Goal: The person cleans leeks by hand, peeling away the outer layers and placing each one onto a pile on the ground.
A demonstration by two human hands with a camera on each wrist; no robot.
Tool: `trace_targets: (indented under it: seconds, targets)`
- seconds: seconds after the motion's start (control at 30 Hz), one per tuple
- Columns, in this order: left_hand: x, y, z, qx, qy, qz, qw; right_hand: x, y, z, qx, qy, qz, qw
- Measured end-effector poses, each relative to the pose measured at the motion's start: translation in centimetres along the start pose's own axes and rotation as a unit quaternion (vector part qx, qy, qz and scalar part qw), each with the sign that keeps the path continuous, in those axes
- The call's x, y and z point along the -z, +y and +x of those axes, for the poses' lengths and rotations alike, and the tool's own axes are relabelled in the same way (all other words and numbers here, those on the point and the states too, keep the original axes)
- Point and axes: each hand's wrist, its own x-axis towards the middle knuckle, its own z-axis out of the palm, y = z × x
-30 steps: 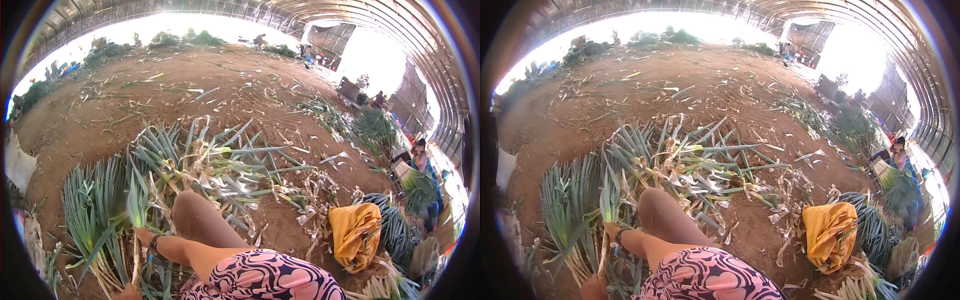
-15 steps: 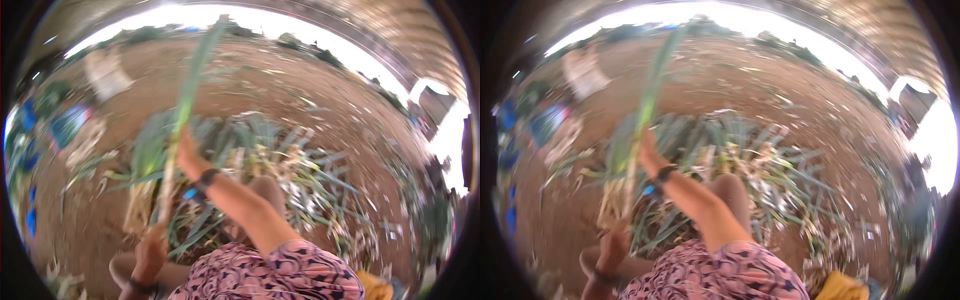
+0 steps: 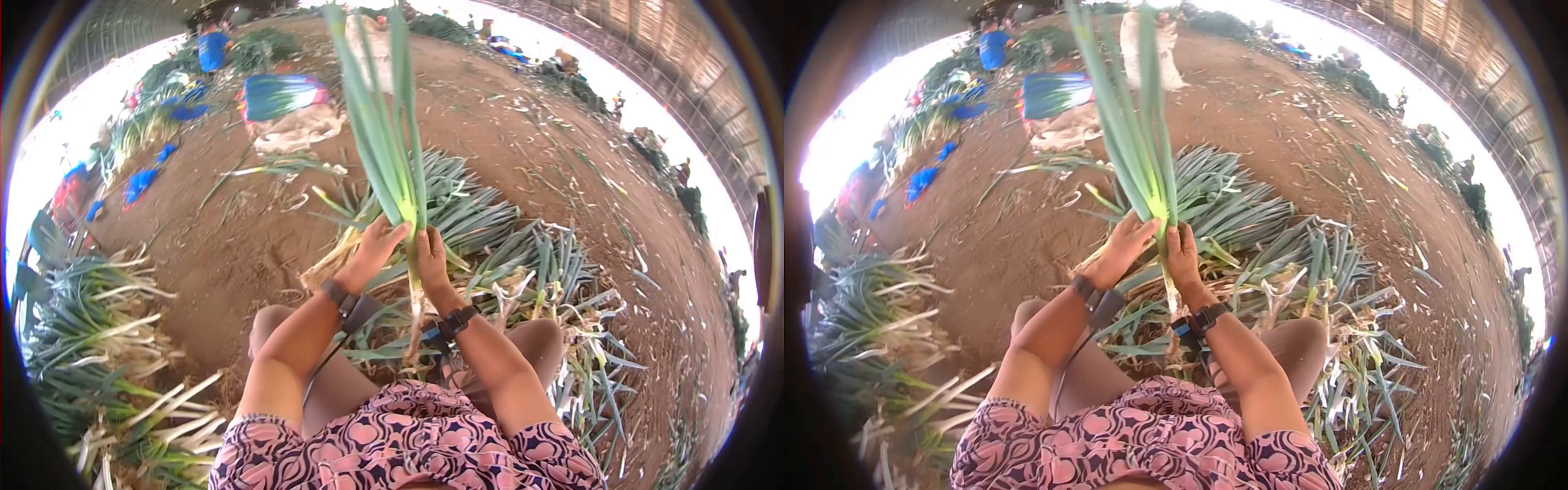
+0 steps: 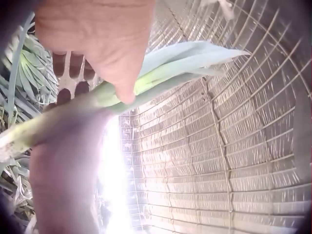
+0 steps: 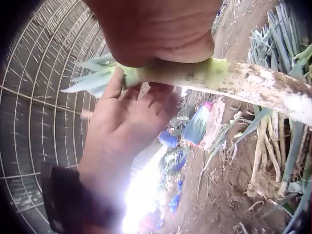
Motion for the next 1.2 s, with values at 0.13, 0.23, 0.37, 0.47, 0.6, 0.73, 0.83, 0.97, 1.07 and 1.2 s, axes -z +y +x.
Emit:
trace_targets:
  seconds: [0.13,0.23,0.37,0.47,0.6,0.73,0.83,0.97,1.07,1.2]
  targets:
    - [1.5,-0.7,-1.1,0.057,0.109,-0.155,0.980,-1.1,-1.2,-1.0,-0.042,-0.104,-0.019,0.994]
    - [2.5,-1.8,-1.5,0.031,0.140,-0.188,0.972,-0.6,-0.2,-0.9,-0.057,-0.160,-0.125,0.978]
    - [3.5,-3.3,-1.3,0.036,0.178,-0.162,0.970,-2.2,0.2,-1.4,-0.021,-0.133,-0.131,0.982]
    - [3.2,-3.4,-1.6,0.041,0.205,-0.112,0.972,-2.9,-1.2,-0.4,-0.033,-0.129,-0.255,0.958]
    - [3.4,-4.1,-2.0,0.035,0.197,-0.093,0.975,-2.7,0.0,1.3,-0.065,-0.160,-0.247,0.953]
    - [3.2,-2.8,-2.3,0.034,0.161,0.017,0.986,-3.2,-0.2,2.2,-0.051,-0.165,-0.351,0.920]
    - [4.1,-3.4,-2.0,0.041,0.128,0.020,0.991,-3.1,-0.1,2.2,-0.019,-0.175,-0.369,0.913]
    - [4.5,-3.9,-1.3,0.009,0.113,-0.116,0.987,-2.1,1.0,2.3,0.040,-0.168,-0.344,0.923]
    - [4.3,-0.9,-1.6,0.009,0.109,-0.186,0.976,-0.1,3.2,2.3,-0.098,-0.072,-0.208,0.971]
    - [4.8,1.6,-1.3,0.017,0.137,-0.305,0.942,2.7,10.4,3.3,-0.152,0.247,0.014,0.957]
